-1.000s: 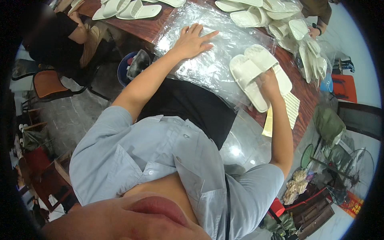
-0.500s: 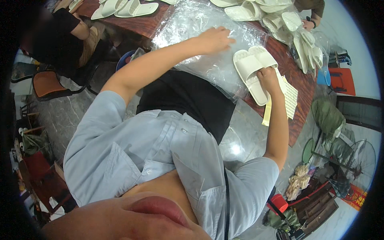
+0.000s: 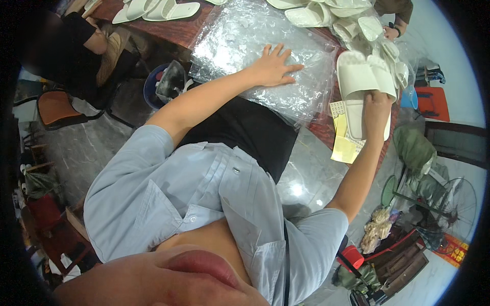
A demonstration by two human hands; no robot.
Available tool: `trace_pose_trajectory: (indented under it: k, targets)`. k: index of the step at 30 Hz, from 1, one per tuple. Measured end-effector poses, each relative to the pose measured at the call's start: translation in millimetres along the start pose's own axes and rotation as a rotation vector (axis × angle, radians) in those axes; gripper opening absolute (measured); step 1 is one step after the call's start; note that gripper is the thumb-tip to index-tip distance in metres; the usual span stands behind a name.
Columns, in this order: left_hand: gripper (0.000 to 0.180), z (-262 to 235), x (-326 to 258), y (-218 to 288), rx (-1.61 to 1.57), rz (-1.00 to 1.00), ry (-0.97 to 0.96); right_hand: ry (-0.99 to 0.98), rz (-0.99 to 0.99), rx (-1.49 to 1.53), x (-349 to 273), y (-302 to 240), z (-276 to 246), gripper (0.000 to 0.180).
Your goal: Inspecting and trimming loose threads or imperfections from white sandals in a manufacturing facility.
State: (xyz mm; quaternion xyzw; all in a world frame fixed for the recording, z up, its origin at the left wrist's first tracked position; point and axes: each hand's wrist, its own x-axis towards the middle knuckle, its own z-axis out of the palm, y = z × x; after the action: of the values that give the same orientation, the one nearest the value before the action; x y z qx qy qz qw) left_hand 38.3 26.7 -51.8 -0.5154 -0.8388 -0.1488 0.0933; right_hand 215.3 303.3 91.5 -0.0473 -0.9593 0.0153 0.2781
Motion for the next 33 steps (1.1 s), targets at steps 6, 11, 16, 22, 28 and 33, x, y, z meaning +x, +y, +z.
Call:
trace_pose_trajectory:
  k: [6, 11, 16, 22, 28, 33]
  targets:
    - [0.059, -3, -6, -5, 0.017, -0.025, -0.035, -0.050, 0.195, 0.781, 14, -166, -45, 0.024]
    - [0.062, 36, -11, 9, 0.146, -0.002, 0.221, -0.398, 0.131, 1.125, 4, -255, 12, 0.027]
    - [0.057, 84, -11, -55, -1.277, 0.045, 0.418, -0.203, 0.427, 0.871, 39, -246, 89, 0.024]
    - [0.073, 14, -4, -4, -0.309, -0.088, 0.122, -0.036, 0.358, 0.400, 1, -132, 169, 0.030]
    - [0.065, -30, -3, -30, 0.126, -0.190, -0.305, -0.015, 0.338, 0.548, -3, -132, 168, 0.030]
    - [0.041, -71, -23, -116, 0.257, -0.329, -0.001, -0.023, 0.358, 0.552, -5, -139, 156, 0.025]
